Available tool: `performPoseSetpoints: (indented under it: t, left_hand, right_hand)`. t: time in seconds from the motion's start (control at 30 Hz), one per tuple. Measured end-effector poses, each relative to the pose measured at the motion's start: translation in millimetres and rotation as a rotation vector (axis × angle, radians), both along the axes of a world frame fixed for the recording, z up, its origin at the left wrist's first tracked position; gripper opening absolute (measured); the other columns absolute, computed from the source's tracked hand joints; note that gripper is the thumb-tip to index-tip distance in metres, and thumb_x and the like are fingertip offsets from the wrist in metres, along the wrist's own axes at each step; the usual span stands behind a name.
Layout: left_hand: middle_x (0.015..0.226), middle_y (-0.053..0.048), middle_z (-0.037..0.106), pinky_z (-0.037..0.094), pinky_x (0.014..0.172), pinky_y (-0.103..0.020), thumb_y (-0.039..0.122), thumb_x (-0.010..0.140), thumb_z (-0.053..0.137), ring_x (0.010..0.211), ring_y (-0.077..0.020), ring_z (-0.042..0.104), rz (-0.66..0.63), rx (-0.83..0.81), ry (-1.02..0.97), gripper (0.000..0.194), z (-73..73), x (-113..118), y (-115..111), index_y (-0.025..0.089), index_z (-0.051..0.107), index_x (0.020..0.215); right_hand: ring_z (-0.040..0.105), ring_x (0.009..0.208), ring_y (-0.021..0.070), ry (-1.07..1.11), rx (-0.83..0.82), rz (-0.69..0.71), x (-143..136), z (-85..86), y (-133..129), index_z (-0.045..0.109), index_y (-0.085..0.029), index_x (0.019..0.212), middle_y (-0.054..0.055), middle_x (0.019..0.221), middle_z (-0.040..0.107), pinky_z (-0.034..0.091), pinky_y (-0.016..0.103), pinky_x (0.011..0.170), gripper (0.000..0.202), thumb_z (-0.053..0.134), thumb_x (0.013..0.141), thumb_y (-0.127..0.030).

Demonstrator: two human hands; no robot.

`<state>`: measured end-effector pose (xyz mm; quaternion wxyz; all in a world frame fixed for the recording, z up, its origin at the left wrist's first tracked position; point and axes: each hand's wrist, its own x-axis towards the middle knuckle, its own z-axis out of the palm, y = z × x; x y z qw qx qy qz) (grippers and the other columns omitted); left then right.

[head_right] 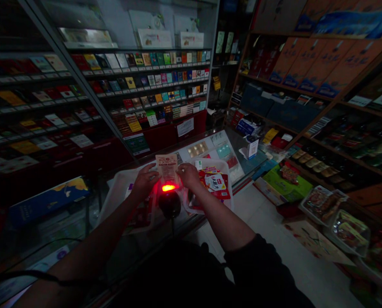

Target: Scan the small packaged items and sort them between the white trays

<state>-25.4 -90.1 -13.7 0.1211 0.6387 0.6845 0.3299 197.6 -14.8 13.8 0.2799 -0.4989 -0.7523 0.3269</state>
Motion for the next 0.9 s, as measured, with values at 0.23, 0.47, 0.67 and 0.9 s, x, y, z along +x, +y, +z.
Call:
performPoseSetpoints:
  t: [0.23, 0.47, 0.67, 0.9]
  left_hand:
    - [0.151, -0.009, 0.059, 0.037, 0.126, -0.05, 0.036, 0.094, 0.061, 0.142, -0.031, 0.051, -0.055, 0.05, 0.017, 0.024, 25.0, 40, 13, 0.022, 0.08, 0.091]
    - [0.149, -0.012, 0.059, 0.04, 0.122, -0.051, 0.035, 0.095, 0.058, 0.14, -0.0313, 0.053, -0.147, 0.034, -0.031, 0.026, 32.9, 89, 35, 0.019, 0.078, 0.089]
    - [0.141, -0.013, 0.065, 0.041, 0.12, -0.053, 0.033, 0.094, 0.057, 0.133, -0.031, 0.058, -0.195, -0.059, 0.039, 0.026, 22.5, 135, 52, 0.019, 0.078, 0.088]
    - [0.097, -0.009, 0.074, 0.05, 0.102, -0.039, 0.028, 0.092, 0.053, 0.104, -0.0231, 0.066, -0.344, -0.224, 0.089, 0.03, -4.0, 182, 72, 0.019, 0.069, 0.068]
  right_hand:
    - [0.069, 0.1, 0.0195, 0.107, 0.007, -0.078, 37, 10.4, 9, 0.079, -0.021, 0.089, 0.003, 0.103, 0.079, 0.048, 0.028, 0.093, 0.015, 0.065, 0.092, -0.021]
    - [0.061, 0.073, 0.0156, 0.162, -0.01, -0.128, 86, 12.4, 20, 0.067, -0.018, 0.069, 0.0, 0.074, 0.068, 0.042, 0.024, 0.071, 0.023, 0.057, 0.089, -0.024]
    - [0.055, 0.065, 0.0129, 0.07, -0.069, -0.2, 131, 3.3, 23, 0.063, -0.018, 0.065, -0.003, 0.063, 0.059, 0.035, 0.023, 0.064, 0.025, 0.056, 0.088, -0.025]
    - [0.057, 0.066, 0.0132, -0.131, -0.125, -0.28, 176, -14.9, 15, 0.071, -0.017, 0.069, 0.0, 0.065, 0.065, 0.035, 0.024, 0.064, 0.031, 0.053, 0.094, -0.024]
